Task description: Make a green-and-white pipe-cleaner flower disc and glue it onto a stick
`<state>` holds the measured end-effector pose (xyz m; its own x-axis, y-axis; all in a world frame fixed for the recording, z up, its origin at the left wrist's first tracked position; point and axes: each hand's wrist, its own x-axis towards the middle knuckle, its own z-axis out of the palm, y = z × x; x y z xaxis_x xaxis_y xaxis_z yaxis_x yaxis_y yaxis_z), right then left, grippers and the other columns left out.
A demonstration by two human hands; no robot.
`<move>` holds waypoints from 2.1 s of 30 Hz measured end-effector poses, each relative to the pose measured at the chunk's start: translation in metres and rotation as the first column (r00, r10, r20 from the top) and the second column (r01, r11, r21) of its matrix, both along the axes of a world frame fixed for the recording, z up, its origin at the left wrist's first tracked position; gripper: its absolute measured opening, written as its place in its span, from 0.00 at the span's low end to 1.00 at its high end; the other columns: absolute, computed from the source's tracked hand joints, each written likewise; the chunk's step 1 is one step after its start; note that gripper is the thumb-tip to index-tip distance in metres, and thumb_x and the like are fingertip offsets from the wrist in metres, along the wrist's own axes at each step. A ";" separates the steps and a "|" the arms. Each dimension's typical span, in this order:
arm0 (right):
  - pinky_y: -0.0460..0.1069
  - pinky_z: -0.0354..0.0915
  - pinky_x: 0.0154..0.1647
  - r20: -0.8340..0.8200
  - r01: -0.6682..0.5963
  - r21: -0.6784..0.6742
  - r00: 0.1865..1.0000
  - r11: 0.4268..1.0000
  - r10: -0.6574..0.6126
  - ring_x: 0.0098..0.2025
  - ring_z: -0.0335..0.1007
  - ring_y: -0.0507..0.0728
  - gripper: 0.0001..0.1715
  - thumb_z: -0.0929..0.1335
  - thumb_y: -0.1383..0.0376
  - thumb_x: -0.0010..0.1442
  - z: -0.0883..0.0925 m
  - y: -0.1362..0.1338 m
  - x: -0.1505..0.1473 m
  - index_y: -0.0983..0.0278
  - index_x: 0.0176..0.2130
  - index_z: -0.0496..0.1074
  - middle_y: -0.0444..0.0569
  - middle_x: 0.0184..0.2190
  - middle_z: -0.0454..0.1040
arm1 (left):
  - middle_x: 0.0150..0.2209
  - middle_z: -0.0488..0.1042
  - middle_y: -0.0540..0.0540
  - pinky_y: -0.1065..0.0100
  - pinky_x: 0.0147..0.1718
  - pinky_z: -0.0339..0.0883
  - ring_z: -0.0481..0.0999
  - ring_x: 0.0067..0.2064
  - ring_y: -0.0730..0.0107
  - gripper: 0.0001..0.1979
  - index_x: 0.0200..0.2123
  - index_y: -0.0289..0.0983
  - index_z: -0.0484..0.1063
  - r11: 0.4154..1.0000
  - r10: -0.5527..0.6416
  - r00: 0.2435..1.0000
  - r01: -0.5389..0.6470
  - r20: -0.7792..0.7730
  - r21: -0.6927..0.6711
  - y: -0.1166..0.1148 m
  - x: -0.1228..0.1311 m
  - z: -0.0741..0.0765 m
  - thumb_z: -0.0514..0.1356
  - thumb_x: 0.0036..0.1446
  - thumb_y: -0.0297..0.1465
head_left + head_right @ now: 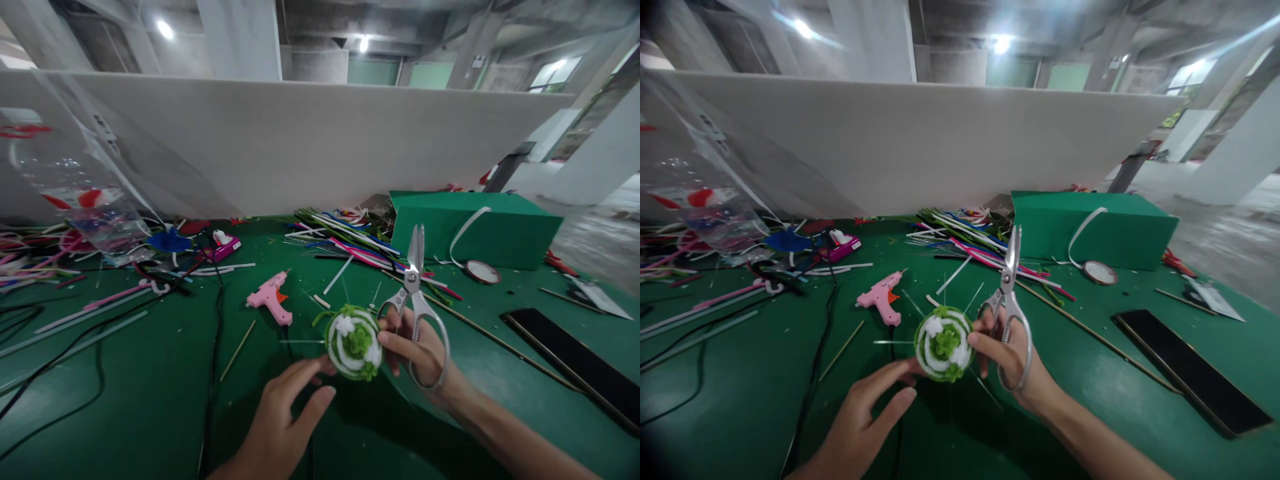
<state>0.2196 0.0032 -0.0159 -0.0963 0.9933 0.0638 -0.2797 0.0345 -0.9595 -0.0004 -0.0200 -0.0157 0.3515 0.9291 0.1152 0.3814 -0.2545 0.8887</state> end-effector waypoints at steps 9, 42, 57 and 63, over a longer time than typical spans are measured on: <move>0.39 0.62 0.12 0.163 -0.019 -0.025 0.986 0.999 0.023 0.21 0.59 0.45 0.17 0.71 0.64 0.49 0.001 -0.012 -0.015 0.61 0.30 0.57 0.39 0.28 0.62 | 0.28 0.80 0.43 0.70 0.26 0.65 0.74 0.27 0.67 0.12 0.29 0.33 0.78 0.887 0.087 0.963 0.042 0.256 -0.460 0.006 0.010 0.008 0.59 0.53 0.36; 0.51 0.61 0.35 0.417 -0.353 0.030 0.855 0.935 0.309 0.36 0.64 0.57 0.31 0.60 0.46 0.58 0.019 0.010 0.054 0.62 0.51 0.66 0.52 0.38 0.70 | 0.34 0.76 0.44 0.68 0.30 0.69 0.76 0.32 0.66 0.09 0.40 0.35 0.72 0.836 0.256 0.771 0.126 0.584 -0.533 0.004 0.008 0.011 0.56 0.58 0.31; 0.43 0.61 0.24 -0.082 -0.318 -0.081 0.947 0.945 0.312 0.29 0.62 0.51 0.21 0.73 0.63 0.46 0.005 -0.005 -0.008 0.63 0.38 0.63 0.43 0.29 0.65 | 0.41 0.77 0.39 0.58 0.40 0.69 0.78 0.38 0.57 0.14 0.44 0.34 0.71 0.783 0.130 0.785 0.293 0.605 -0.548 -0.002 0.013 0.007 0.61 0.54 0.31; 0.43 0.62 0.25 -0.088 -0.299 -0.073 0.952 0.951 0.292 0.28 0.62 0.50 0.19 0.73 0.65 0.48 -0.004 -0.010 -0.013 0.63 0.37 0.63 0.42 0.28 0.65 | 0.31 0.78 0.47 0.65 0.34 0.67 0.77 0.32 0.65 0.13 0.37 0.36 0.73 0.741 0.047 0.852 0.321 0.522 -0.590 -0.002 0.015 0.002 0.66 0.45 0.26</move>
<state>0.2063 -0.0072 -0.0202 -0.3846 0.9231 -0.0007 -0.3368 -0.1410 -0.9310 0.0149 -0.0220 -0.0136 0.5497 0.7821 -0.2936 -0.1253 0.4247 0.8966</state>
